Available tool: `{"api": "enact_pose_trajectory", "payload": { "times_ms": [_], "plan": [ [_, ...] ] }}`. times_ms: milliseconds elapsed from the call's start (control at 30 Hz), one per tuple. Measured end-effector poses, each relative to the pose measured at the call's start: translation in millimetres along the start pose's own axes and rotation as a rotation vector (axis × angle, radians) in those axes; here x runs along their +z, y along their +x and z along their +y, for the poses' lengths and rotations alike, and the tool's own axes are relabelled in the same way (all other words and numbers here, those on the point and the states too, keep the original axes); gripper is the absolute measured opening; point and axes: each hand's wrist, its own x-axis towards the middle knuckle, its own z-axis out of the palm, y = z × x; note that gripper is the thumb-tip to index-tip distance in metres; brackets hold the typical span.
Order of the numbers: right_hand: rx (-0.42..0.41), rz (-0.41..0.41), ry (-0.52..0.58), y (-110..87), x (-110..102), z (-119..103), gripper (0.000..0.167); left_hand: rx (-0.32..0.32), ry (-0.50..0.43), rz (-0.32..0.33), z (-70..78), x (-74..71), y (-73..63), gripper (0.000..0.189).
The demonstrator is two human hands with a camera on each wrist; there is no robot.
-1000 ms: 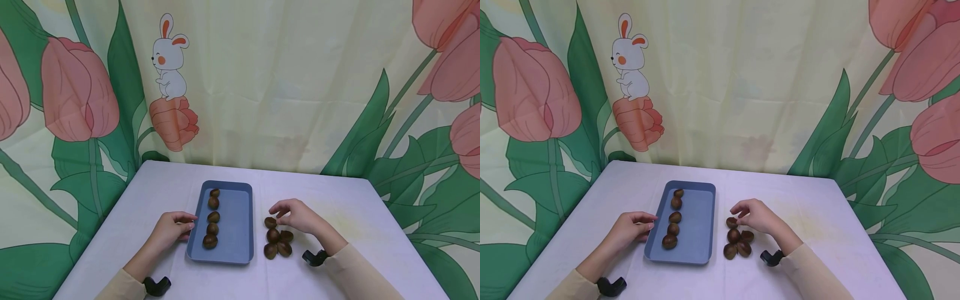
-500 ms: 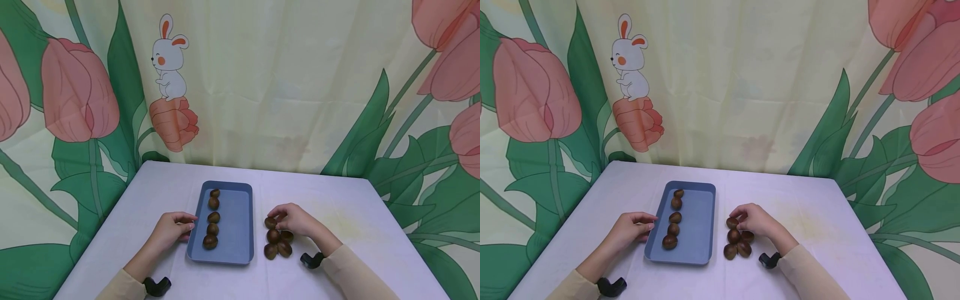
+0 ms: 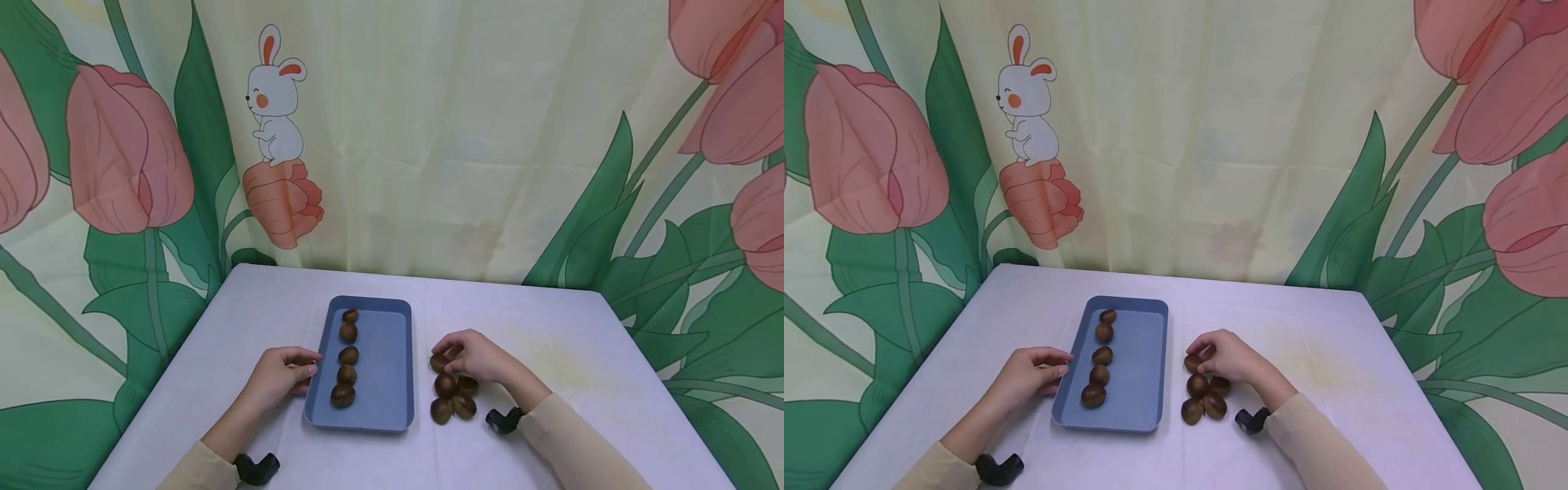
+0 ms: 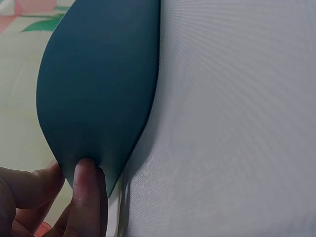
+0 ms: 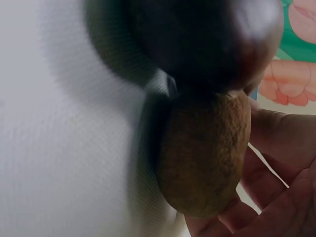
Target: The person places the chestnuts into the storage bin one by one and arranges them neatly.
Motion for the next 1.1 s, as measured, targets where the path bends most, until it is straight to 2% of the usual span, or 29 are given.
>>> {"api": "enact_pose_trajectory", "payload": {
  "times_ms": [233, 467, 733, 1100],
  "plan": [
    [0.021, 0.021, 0.011, 1.9, -5, -4, 0.032, -0.005, 0.006, 0.005, 0.7, -0.2, 0.4, 0.021],
    [-0.03, 0.075, 0.017, 8.2, -13, -15, 0.032, -0.011, 0.009, 0.009, 0.6, -0.4, 0.7, 0.021],
    [-0.06, 0.123, 0.049, 21.7, -17, -36, 0.031, -0.006, 0.009, 0.012, 2.8, 0.7, 0.0, 0.021],
    [-0.099, 0.103, 0.079, 42.5, -7, -64, 0.03, -0.004, 0.025, 0.022, 2.7, 1.2, -2.1, 0.02]
  ]
}}
